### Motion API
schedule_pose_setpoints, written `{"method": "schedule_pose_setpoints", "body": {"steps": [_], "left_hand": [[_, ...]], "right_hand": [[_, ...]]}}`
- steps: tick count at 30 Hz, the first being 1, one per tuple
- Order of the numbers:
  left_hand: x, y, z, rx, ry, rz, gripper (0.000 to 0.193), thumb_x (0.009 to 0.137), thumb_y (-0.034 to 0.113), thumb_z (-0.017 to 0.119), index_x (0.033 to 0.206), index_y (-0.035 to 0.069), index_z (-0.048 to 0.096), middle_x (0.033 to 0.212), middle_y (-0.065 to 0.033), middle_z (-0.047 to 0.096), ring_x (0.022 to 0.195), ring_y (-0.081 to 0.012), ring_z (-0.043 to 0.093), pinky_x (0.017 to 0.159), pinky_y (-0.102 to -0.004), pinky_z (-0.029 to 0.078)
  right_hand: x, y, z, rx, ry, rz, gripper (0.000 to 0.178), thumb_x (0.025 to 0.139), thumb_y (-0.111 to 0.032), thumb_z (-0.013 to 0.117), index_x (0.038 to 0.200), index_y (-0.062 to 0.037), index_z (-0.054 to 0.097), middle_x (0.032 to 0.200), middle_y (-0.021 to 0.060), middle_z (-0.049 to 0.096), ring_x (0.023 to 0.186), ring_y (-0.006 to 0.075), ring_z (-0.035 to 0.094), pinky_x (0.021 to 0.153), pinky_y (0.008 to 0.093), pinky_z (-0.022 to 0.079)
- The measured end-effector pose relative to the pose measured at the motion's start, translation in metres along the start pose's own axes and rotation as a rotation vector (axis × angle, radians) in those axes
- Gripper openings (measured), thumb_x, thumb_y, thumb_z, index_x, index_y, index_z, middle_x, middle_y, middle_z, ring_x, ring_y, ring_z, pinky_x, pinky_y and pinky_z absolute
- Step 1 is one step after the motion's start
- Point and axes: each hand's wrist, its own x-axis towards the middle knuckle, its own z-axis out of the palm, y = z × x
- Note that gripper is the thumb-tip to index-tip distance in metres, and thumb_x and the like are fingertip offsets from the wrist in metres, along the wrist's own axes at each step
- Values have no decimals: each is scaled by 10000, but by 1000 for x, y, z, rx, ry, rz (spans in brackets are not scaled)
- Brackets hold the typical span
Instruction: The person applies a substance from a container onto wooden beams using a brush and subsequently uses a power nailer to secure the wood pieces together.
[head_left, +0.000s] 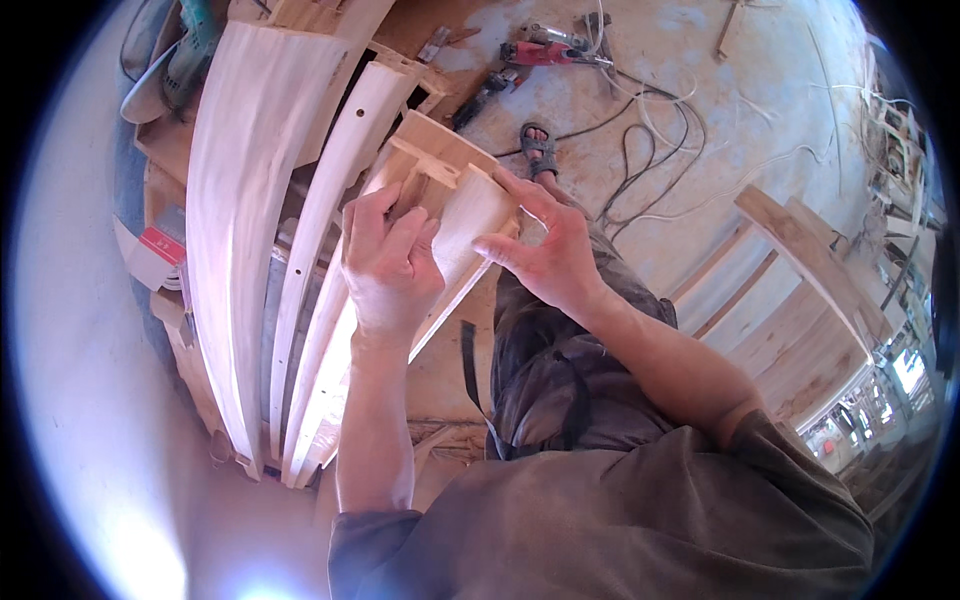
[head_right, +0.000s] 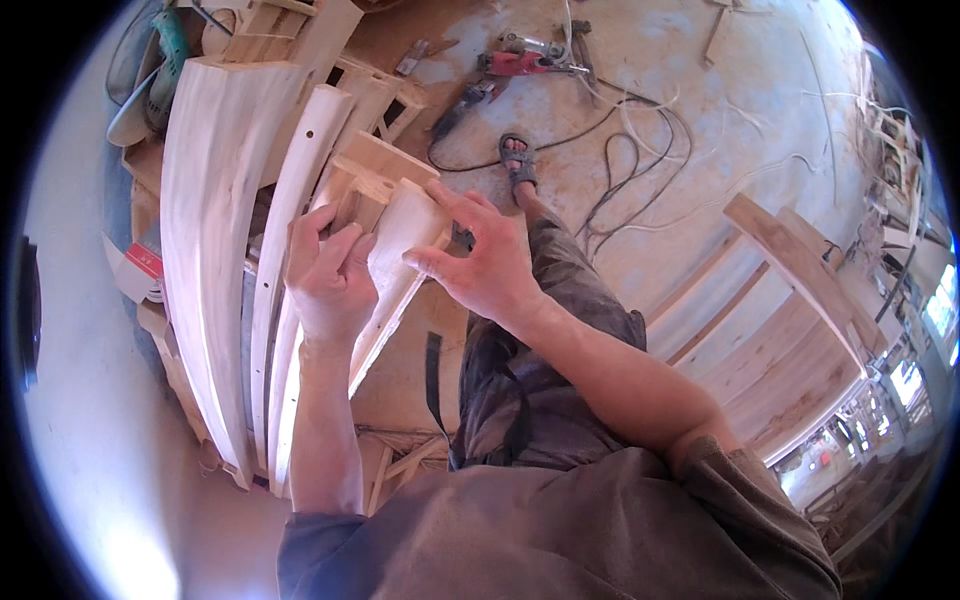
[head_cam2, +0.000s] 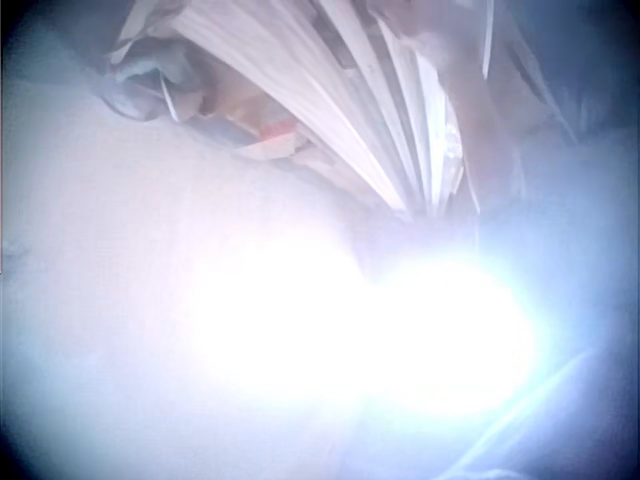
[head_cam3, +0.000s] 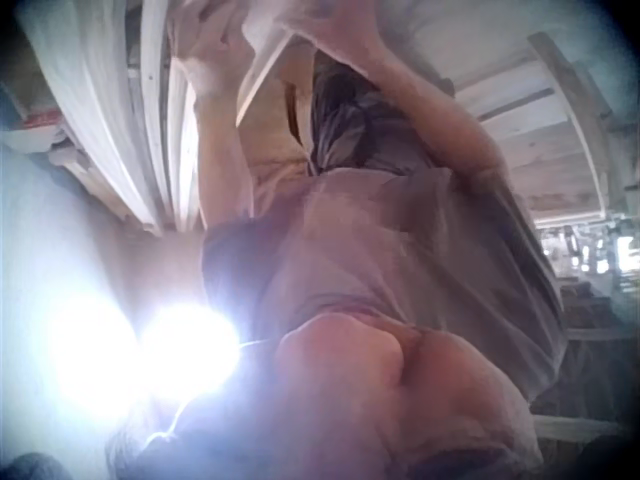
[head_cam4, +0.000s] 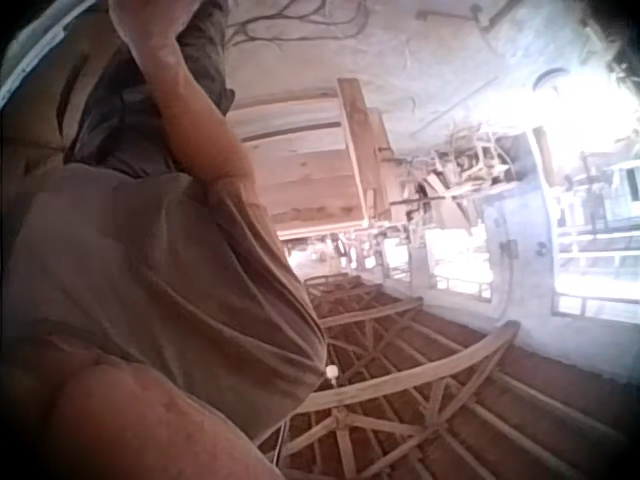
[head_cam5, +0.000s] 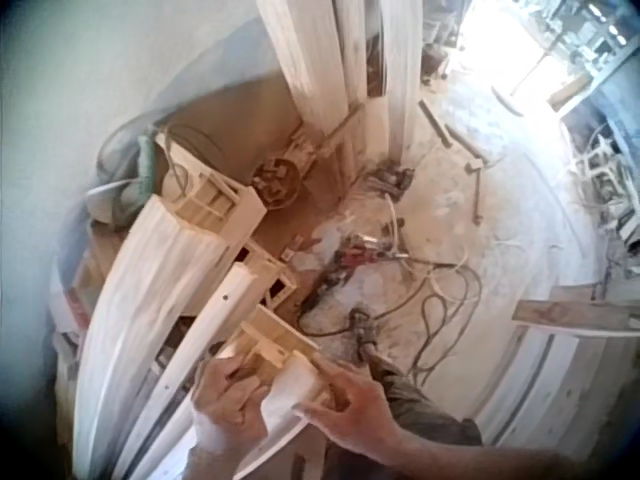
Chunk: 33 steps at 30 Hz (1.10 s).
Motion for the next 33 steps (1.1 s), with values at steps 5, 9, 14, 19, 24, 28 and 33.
{"method": "schedule_pose_setpoints", "body": {"steps": [5, 9, 14, 19, 24, 28, 33], "left_hand": [[0, 7, -5, 37, -44, -21, 198, 714, -45, 768, 896, 15, 717, 1117, -160, 646, 964, -350, 631, 766, -424, 555], [4, 7, -6, 44, -75, -17, 176, 726, -35, 769, 884, 16, 711, 1111, -161, 646, 955, -342, 627, 764, -420, 547], [5, 7, -8, 36, -103, -52, 135, 794, 3, 779, 908, 16, 709, 1097, -170, 655, 963, -343, 649, 777, -406, 551], [2, 7, -4, -13, -70, -99, 144, 741, -42, 756, 852, 29, 696, 1091, -154, 648, 943, -343, 619, 766, -423, 531], [-5, 5, 0, -81, 27, -145, 200, 701, -56, 801, 845, 29, 691, 1066, -137, 672, 962, -342, 627, 777, -416, 535], [-5, 3, -1, -92, 89, -125, 226, 676, -57, 835, 834, 28, 696, 1061, -122, 691, 964, -343, 633, 791, -411, 539], [-8, -2, 1, -141, 128, -136, 216, 657, -58, 830, 807, 20, 696, 1068, -121, 697, 959, -339, 634, 782, -411, 542]], "right_hand": [[-4, 0, 3, 78, -19, 90, 772, 738, -301, 896, 1381, 8, 604, 1239, 183, 697, 1190, 326, 643, 1092, 402, 450], [-4, 3, 3, 41, 1, 11, 765, 735, -325, 892, 1364, 9, 614, 1279, 196, 682, 1188, 363, 642, 1142, 436, 413], [-2, 7, 5, 1, 13, -48, 778, 727, -324, 890, 1367, 7, 597, 1265, 225, 675, 1176, 384, 640, 1134, 458, 414], [2, -2, 2, -7, 3, -72, 768, 718, -225, 871, 1379, 8, 559, 1226, 211, 666, 1216, 395, 583, 1063, 479, 445], [41, -25, 5, -169, 50, -366, 660, 754, -125, 804, 1355, 25, 574, 1236, 176, 663, 1183, 343, 591, 1044, 452, 434], [63, -37, 7, -265, -95, -423, 607, 765, -57, 751, 1337, 43, 576, 1112, 140, 720, 1158, 336, 593, 1044, 448, 428], [66, -42, 20, -351, -50, -281, 508, 769, -40, 732, 1265, 20, 635, 1024, 139, 747, 1109, 342, 625, 1009, 436, 465]]}}
